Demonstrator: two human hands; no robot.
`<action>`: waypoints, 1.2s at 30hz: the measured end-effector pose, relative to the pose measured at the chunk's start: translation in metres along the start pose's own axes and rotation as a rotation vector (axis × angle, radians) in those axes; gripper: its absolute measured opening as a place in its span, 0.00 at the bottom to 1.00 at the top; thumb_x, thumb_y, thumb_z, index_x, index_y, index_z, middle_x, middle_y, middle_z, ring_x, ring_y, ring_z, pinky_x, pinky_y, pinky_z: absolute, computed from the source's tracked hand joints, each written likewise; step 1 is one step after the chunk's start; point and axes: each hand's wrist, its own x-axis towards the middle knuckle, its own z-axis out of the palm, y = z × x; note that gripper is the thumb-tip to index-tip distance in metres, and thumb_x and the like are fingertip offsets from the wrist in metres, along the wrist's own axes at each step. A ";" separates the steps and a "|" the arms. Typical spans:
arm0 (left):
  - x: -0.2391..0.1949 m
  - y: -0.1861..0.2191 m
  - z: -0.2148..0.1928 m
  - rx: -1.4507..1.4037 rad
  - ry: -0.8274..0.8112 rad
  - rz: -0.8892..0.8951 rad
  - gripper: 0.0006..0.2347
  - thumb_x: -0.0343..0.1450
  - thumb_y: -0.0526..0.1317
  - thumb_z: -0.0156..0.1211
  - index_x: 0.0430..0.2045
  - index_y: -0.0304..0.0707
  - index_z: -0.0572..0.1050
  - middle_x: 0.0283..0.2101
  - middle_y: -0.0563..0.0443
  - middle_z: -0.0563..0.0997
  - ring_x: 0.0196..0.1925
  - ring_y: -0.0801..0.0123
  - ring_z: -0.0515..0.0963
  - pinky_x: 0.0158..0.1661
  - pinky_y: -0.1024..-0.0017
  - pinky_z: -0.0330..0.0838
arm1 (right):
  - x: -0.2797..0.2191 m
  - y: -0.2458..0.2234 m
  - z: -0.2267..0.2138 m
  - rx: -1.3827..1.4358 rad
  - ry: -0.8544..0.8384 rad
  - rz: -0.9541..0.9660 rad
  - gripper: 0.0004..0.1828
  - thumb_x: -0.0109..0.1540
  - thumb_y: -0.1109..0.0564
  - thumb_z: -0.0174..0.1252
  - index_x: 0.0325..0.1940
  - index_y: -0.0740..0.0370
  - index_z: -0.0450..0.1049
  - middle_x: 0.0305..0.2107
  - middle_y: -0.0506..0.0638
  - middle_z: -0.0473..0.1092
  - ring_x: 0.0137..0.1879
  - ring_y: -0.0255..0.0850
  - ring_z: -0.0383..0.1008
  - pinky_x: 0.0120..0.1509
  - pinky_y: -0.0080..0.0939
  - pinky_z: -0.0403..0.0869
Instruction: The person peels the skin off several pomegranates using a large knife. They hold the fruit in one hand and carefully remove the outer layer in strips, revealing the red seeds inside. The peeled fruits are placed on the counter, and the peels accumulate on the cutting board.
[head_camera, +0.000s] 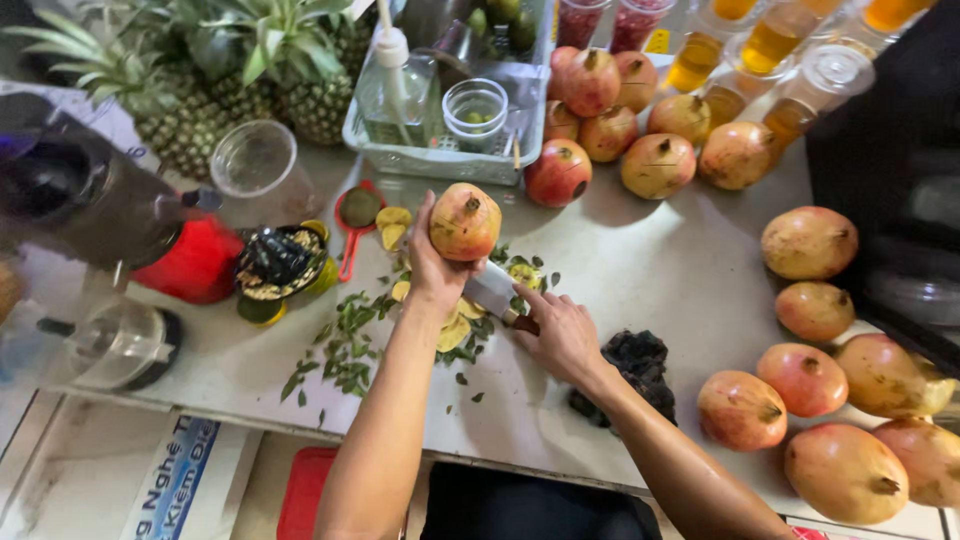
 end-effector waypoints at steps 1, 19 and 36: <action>0.009 -0.010 0.007 0.013 -0.033 -0.033 0.27 0.73 0.66 0.44 0.39 0.39 0.77 0.27 0.47 0.80 0.20 0.62 0.77 0.18 0.69 0.67 | 0.005 0.003 -0.010 0.056 -0.076 0.032 0.39 0.58 0.44 0.67 0.73 0.44 0.64 0.47 0.51 0.77 0.54 0.49 0.76 0.56 0.50 0.74; 0.103 -0.066 0.106 0.490 -0.112 -0.202 0.26 0.72 0.57 0.44 0.64 0.48 0.64 0.54 0.47 0.80 0.41 0.59 0.86 0.35 0.67 0.80 | 0.175 0.136 -0.150 0.302 0.651 -0.003 0.53 0.45 0.44 0.81 0.69 0.62 0.65 0.54 0.61 0.74 0.61 0.51 0.75 0.66 0.47 0.73; 0.079 -0.086 0.101 0.539 -0.208 -0.300 0.26 0.75 0.55 0.46 0.64 0.40 0.67 0.51 0.42 0.82 0.40 0.61 0.85 0.37 0.68 0.80 | 0.233 0.211 -0.160 0.215 0.621 0.110 0.54 0.61 0.40 0.72 0.79 0.66 0.50 0.64 0.70 0.64 0.70 0.61 0.63 0.71 0.52 0.63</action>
